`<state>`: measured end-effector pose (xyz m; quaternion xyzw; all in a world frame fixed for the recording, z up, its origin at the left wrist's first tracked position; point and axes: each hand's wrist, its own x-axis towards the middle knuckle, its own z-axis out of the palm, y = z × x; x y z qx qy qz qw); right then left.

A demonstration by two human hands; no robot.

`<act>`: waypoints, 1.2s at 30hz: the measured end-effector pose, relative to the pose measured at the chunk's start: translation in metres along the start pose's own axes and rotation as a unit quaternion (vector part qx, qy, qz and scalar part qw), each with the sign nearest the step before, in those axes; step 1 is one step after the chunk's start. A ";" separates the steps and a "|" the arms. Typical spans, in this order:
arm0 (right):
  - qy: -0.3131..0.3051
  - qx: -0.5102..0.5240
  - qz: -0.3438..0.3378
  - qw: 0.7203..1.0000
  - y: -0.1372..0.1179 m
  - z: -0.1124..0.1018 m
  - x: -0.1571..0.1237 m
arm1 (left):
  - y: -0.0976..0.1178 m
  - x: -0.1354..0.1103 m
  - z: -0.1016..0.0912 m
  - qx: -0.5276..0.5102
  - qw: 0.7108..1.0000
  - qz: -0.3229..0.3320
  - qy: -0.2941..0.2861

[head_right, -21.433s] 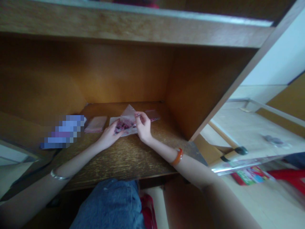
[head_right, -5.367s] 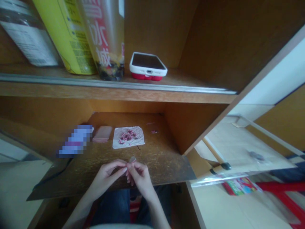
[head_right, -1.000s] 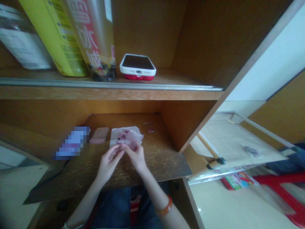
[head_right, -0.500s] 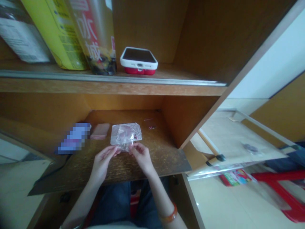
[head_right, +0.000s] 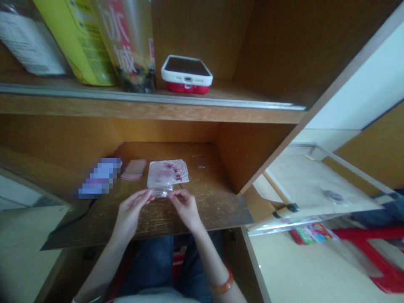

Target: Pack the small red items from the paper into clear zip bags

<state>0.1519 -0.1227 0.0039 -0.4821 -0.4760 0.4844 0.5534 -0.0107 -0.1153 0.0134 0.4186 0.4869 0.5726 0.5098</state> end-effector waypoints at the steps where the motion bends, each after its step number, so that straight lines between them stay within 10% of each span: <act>1: 0.009 -0.009 -0.014 1.000 0.000 0.000 0.000 | 0.000 -0.001 0.001 -0.003 1.000 0.000 -0.004; 36: -0.016 -0.082 -0.118 0.989 -0.013 0.001 -0.012 | 0.011 -0.010 0.004 0.170 0.977 0.093 -0.091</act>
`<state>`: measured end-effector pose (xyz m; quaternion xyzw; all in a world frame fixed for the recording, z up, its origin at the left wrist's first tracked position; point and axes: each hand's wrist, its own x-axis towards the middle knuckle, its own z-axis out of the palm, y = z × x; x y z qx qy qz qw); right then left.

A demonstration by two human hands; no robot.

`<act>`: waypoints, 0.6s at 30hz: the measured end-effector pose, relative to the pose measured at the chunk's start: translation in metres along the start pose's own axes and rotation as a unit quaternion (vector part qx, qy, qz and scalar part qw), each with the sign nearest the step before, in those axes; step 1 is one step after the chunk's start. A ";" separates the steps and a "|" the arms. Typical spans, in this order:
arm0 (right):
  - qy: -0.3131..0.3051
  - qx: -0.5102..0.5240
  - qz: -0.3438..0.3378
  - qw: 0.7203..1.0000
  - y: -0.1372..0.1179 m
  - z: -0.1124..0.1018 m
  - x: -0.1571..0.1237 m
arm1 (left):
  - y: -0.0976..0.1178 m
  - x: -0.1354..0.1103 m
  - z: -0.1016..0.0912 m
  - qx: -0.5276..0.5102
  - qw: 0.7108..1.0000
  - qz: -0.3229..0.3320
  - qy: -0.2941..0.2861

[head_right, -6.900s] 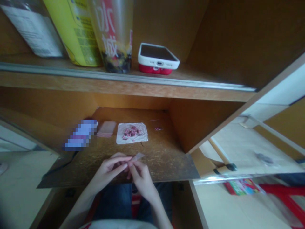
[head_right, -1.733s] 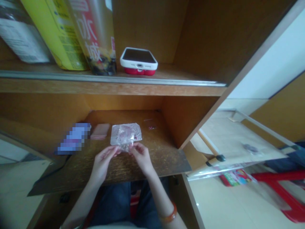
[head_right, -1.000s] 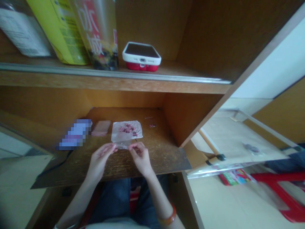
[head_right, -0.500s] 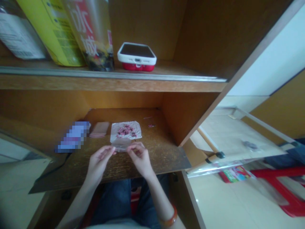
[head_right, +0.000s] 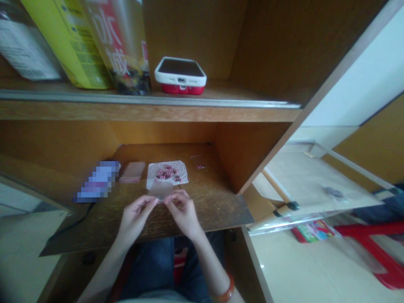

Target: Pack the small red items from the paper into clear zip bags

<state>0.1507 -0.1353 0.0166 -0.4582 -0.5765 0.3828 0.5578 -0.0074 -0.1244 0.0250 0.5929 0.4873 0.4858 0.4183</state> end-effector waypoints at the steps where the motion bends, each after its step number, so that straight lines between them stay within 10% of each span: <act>1: 0.002 -0.001 -0.002 1.000 -0.001 0.000 0.000 | 0.000 -0.001 0.000 0.000 1.000 0.000 -0.002; 18: -0.005 0.001 0.019 1.000 -0.002 0.005 -0.002 | 0.000 -0.001 -0.001 0.022 0.999 0.019 -0.016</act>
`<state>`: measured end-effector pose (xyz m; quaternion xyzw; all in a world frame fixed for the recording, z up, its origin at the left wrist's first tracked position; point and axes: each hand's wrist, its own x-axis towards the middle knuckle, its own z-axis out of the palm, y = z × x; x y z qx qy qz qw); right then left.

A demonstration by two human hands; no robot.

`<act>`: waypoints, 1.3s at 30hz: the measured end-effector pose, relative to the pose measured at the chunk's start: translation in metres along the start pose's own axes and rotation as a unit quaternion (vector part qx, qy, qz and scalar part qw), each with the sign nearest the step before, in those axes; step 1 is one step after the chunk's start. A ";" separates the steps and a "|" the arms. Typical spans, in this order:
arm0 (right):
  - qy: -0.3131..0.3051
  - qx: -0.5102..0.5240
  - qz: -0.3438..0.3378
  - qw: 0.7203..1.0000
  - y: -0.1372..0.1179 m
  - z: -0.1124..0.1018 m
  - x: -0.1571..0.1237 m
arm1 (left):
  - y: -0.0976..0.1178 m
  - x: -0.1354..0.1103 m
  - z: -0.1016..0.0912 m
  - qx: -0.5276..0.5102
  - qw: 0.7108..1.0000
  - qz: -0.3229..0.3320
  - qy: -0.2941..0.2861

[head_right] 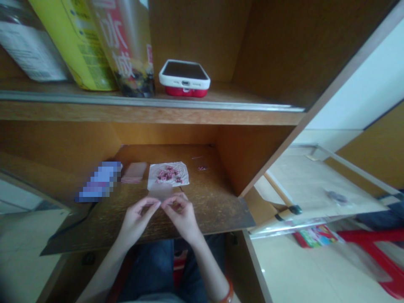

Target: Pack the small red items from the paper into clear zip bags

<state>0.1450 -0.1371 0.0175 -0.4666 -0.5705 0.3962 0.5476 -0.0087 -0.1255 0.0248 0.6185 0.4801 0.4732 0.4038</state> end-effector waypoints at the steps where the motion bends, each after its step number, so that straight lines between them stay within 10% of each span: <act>1: 0.000 0.000 0.002 1.000 0.000 0.000 0.000 | 0.000 0.000 0.000 -0.001 1.000 0.001 0.000; 17: -0.101 0.040 0.033 0.993 -0.004 0.015 -0.011 | -0.005 0.007 -0.005 -0.201 0.968 -0.142 0.041; 39: -0.182 0.003 0.033 0.983 0.010 0.017 -0.016 | 0.008 0.019 -0.026 -0.151 0.979 -0.132 0.044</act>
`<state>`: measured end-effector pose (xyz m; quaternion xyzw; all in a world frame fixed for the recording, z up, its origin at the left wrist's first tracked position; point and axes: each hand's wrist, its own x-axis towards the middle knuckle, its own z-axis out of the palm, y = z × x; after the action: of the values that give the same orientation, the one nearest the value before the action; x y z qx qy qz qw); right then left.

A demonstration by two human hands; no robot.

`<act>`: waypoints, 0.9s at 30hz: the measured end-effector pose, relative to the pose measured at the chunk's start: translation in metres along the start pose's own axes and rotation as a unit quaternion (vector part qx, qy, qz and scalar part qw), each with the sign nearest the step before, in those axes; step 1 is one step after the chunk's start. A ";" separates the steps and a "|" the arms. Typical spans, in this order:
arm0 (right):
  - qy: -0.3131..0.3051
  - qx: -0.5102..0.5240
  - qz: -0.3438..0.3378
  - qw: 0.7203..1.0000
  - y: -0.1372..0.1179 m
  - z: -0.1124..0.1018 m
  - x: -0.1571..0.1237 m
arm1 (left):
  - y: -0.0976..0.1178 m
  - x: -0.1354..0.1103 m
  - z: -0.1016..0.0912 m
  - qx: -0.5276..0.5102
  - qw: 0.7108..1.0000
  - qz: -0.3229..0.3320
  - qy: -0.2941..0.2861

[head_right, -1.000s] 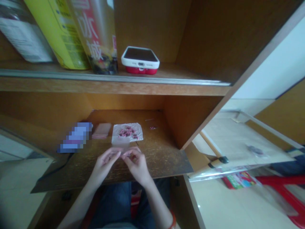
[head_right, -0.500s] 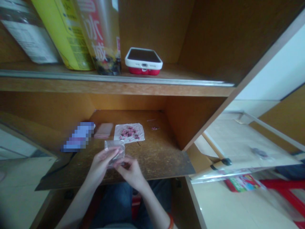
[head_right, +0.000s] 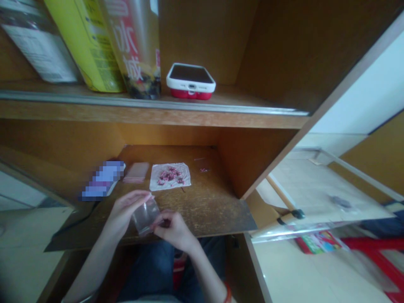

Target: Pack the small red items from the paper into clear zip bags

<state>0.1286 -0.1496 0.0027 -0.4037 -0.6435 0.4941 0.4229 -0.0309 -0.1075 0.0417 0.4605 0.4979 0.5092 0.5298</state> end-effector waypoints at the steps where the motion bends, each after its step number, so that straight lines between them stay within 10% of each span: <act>1: 0.002 -0.003 0.002 1.000 0.000 -0.002 0.000 | 0.000 0.001 -0.001 0.001 1.000 0.001 0.008; 21: 0.090 0.039 0.042 0.994 0.006 -0.004 0.004 | -0.016 0.009 -0.005 0.018 0.989 0.099 0.110; 27: 0.084 0.086 0.039 0.992 0.006 0.003 0.004 | -0.035 0.004 0.008 -0.057 0.997 -0.048 0.022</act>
<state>0.1249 -0.1454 -0.0035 -0.4304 -0.5446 0.5284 0.4888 -0.0205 -0.1055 0.0073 0.3938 0.5011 0.5210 0.5678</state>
